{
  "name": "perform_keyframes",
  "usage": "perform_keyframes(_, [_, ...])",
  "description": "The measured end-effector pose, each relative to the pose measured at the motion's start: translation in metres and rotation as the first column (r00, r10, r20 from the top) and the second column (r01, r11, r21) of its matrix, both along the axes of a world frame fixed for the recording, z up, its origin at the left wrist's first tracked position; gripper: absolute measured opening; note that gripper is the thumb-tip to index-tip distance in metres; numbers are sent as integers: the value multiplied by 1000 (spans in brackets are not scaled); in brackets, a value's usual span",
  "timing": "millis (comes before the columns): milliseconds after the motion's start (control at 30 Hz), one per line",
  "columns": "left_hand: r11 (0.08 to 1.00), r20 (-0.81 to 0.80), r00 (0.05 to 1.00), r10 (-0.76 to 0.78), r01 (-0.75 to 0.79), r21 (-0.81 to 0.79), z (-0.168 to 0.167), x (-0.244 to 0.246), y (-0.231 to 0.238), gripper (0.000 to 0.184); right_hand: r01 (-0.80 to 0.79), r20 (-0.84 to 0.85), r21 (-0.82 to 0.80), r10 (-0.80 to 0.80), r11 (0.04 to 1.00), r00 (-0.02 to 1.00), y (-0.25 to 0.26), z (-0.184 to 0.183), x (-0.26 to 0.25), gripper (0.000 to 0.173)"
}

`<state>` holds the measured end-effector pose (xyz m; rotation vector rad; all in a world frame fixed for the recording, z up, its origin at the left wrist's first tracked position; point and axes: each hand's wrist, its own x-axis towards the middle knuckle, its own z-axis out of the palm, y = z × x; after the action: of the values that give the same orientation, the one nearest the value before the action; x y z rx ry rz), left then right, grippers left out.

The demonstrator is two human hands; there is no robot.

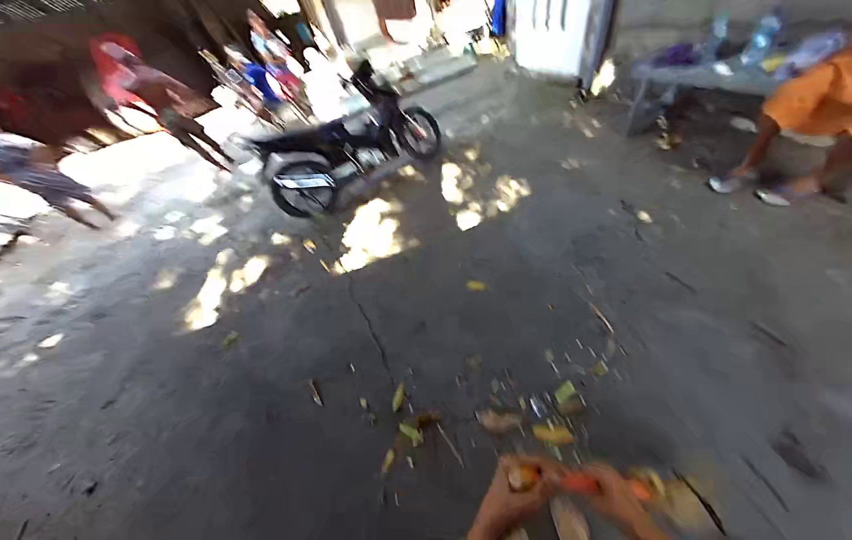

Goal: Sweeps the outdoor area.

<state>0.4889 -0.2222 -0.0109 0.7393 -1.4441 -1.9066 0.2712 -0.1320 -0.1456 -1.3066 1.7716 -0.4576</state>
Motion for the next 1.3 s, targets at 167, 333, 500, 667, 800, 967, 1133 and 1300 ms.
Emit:
perform_keyframes(167, [995,250,968,21,5,-103,12,46,38,28,-306,152,176,282,935,947,-13,12,52,27])
perform_keyframes(333, [941,407,902,145,2,-339,97,89,37,26,-417,329,-59,411,907,850,-58,58,126,24])
perform_keyframes(500, [847,569,802,184,164,-506,124,69,67,31,-379,409,-347,502,858,762,-67,49,149,22])
perform_keyframes(667, [775,443,896,23,265,-574,164,83,74,39,-540,257,-378,645,752,720,-59,109,142,22])
perform_keyframes(800, [885,138,990,40,29,-464,171,113,44,39,-581,158,-193,610,790,777,-52,151,132,24])
perform_keyframes(967, [986,45,999,11,-3,-166,56,109,45,30,-527,91,303,526,794,845,-21,86,99,26])
perform_keyframes(1133, [993,188,982,-2,25,-116,16,114,69,33,-537,182,306,505,786,844,0,29,107,26])
perform_keyframes(1300, [892,463,879,115,114,-438,106,147,54,31,-500,290,-99,505,861,813,-50,58,185,25])
